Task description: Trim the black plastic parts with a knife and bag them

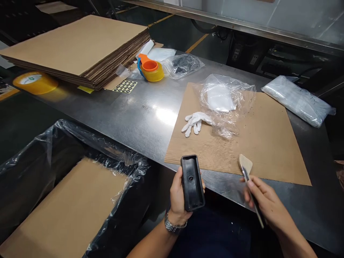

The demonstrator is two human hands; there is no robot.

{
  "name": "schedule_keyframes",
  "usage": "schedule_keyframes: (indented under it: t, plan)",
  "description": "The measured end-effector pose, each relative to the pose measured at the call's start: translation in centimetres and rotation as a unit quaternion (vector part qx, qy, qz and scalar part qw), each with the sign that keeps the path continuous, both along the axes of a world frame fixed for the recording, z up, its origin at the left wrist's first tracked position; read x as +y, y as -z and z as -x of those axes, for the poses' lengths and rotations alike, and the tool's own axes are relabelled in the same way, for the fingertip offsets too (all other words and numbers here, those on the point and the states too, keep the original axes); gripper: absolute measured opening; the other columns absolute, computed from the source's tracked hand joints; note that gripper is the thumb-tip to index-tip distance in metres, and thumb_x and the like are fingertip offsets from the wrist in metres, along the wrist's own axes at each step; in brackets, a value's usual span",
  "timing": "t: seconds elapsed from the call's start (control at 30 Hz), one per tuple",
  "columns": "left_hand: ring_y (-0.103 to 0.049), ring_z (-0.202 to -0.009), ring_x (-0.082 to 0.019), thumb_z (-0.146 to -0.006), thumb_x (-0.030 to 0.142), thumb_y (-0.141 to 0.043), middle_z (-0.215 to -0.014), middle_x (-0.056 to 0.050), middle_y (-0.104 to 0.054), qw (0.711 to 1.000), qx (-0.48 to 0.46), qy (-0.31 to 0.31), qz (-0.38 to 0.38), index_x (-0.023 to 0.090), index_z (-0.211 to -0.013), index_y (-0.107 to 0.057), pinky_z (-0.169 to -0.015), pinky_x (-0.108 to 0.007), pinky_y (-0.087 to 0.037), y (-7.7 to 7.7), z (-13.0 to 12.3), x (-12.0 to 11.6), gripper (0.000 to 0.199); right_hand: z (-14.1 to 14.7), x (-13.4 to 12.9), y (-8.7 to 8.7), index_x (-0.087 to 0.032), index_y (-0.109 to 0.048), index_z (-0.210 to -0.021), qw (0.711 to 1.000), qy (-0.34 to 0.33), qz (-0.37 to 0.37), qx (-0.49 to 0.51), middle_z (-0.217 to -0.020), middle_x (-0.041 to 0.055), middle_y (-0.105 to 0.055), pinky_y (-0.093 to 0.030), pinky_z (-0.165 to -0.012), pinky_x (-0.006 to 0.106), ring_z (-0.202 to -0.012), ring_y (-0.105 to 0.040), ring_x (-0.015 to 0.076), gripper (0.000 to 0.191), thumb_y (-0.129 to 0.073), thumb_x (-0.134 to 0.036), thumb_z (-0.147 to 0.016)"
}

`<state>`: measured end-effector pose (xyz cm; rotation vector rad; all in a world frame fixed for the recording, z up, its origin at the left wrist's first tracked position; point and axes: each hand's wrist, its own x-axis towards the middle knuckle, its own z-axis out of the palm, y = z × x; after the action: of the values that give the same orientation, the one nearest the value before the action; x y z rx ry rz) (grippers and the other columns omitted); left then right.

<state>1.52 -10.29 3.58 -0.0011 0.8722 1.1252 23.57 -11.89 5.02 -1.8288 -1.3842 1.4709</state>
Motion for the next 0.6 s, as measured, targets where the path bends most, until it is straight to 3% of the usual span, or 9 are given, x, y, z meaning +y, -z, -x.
schedule_keyframes:
  t: [0.03, 0.07, 0.13, 0.2, 0.27, 0.37, 0.47, 0.53, 0.6]
  plan:
    - [-0.055, -0.046, -0.014, -0.087, 0.049, -0.034, -0.054, -0.009, -0.061, 1.0, -0.005, 0.005, 0.009, 0.007, -0.077, -0.066, -0.044, -0.022, -0.044, 0.0, -0.1, 0.0, 0.054, -1.1, 0.6, 0.5, -0.018, -0.053, -0.106, 0.991, 0.004, -0.051, -0.12, -0.064, 0.0002, -0.056, -0.039, -0.052, 0.025, -0.053, -0.052, 0.0132, 0.036, -0.035, -0.045, -0.091]
    - [-0.056, -0.046, -0.014, -0.087, 0.048, -0.033, -0.054, -0.009, -0.061, 1.0, -0.009, 0.008, 0.019, 0.007, -0.076, -0.066, -0.044, -0.022, -0.045, 0.0, -0.1, 0.0, 0.053, -2.2, 1.2, 1.2, -0.02, -0.054, -0.108, 0.965, 0.003, -0.094, -0.244, -0.07, 0.0024, -0.059, -0.038, -0.052, 0.026, -0.056, -0.054, 0.0151, 0.033, -0.036, -0.042, -0.09]
    - [-0.056, -0.047, -0.014, -0.087, 0.047, -0.033, -0.055, -0.007, -0.06, 0.999, -0.016, 0.015, 0.033, 0.007, -0.076, -0.065, -0.045, -0.023, -0.046, 0.0, -0.3, 0.0, 0.052, -4.0, 2.2, 2.6, -0.021, -0.056, -0.11, 0.882, -0.006, -0.153, -0.445, -0.08, 0.0058, -0.061, -0.036, -0.052, 0.027, -0.061, -0.055, 0.0176, 0.03, -0.037, -0.033, -0.09]
    - [-0.057, -0.047, -0.015, -0.087, 0.046, -0.036, -0.059, -0.007, -0.06, 0.999, -0.019, 0.025, 0.036, 0.008, -0.077, -0.065, -0.044, -0.024, -0.046, -0.1, -0.5, 0.0, 0.049, -5.1, 3.0, 3.6, -0.019, -0.057, -0.112, 0.816, -0.025, -0.184, -0.548, -0.082, 0.008, -0.059, -0.034, -0.053, 0.028, -0.066, -0.054, 0.0195, 0.03, -0.038, -0.027, -0.089]
    - [-0.057, -0.048, -0.015, -0.086, 0.045, -0.039, -0.063, -0.006, -0.062, 0.998, -0.017, 0.045, 0.035, 0.008, -0.078, -0.065, -0.043, -0.024, -0.045, -0.2, -0.7, -0.1, 0.046, -5.3, 3.5, 3.6, -0.016, -0.058, -0.112, 0.8, -0.027, -0.217, -0.559, -0.082, 0.0104, -0.055, -0.036, -0.057, 0.032, -0.071, -0.052, 0.0226, 0.031, -0.041, -0.026, -0.088]
    - [-0.057, -0.048, -0.014, -0.085, 0.047, -0.041, -0.062, -0.007, -0.061, 0.996, 0.001, 0.078, 0.048, 0.008, -0.077, -0.064, -0.042, -0.024, -0.044, -0.4, -0.8, -0.2, 0.046, -3.6, 3.1, 2.0, -0.013, -0.059, -0.107, 0.835, -0.012, -0.262, -0.484, -0.089, 0.0148, -0.053, -0.038, -0.065, 0.038, -0.081, -0.049, 0.0264, 0.031, -0.041, -0.031, -0.089]
    - [-0.056, -0.047, -0.014, -0.085, 0.049, -0.039, -0.057, -0.007, -0.06, 0.994, 0.026, 0.092, 0.05, 0.007, -0.076, -0.064, -0.043, -0.023, -0.043, -0.5, -1.0, -0.4, 0.05, 0.3, 1.3, -0.6, -0.02, -0.061, -0.089, 0.892, -0.094, -0.252, -0.363, -0.081, 0.0058, -0.058, -0.042, -0.064, 0.027, -0.073, -0.054, 0.0169, 0.028, -0.039, -0.037, -0.091]
    - [-0.055, -0.046, -0.015, -0.085, 0.051, -0.039, -0.054, -0.007, -0.059, 0.995, 0.051, 0.084, 0.037, 0.008, -0.075, -0.063, -0.043, -0.023, -0.042, -0.6, -1.3, -0.4, 0.05, 3.4, -0.1, -2.0, -0.021, -0.058, -0.077, 0.948, -0.187, -0.174, -0.192, -0.068, -0.0011, -0.058, -0.04, -0.055, 0.02, -0.062, -0.053, 0.0111, 0.027, -0.042, -0.038, -0.09]
    - [-0.053, -0.045, -0.014, -0.083, 0.052, -0.04, -0.051, -0.007, -0.059, 0.994, 0.077, 0.068, 0.027, 0.009, -0.072, -0.061, -0.043, -0.024, -0.04, -0.8, -1.5, -0.5, 0.05, 5.8, -1.1, -2.5, -0.02, -0.054, -0.07, 0.972, -0.212, -0.079, -0.064, -0.06, -0.0041, -0.053, -0.035, -0.05, 0.02, -0.054, -0.047, 0.0086, 0.025, -0.046, -0.036, -0.088]
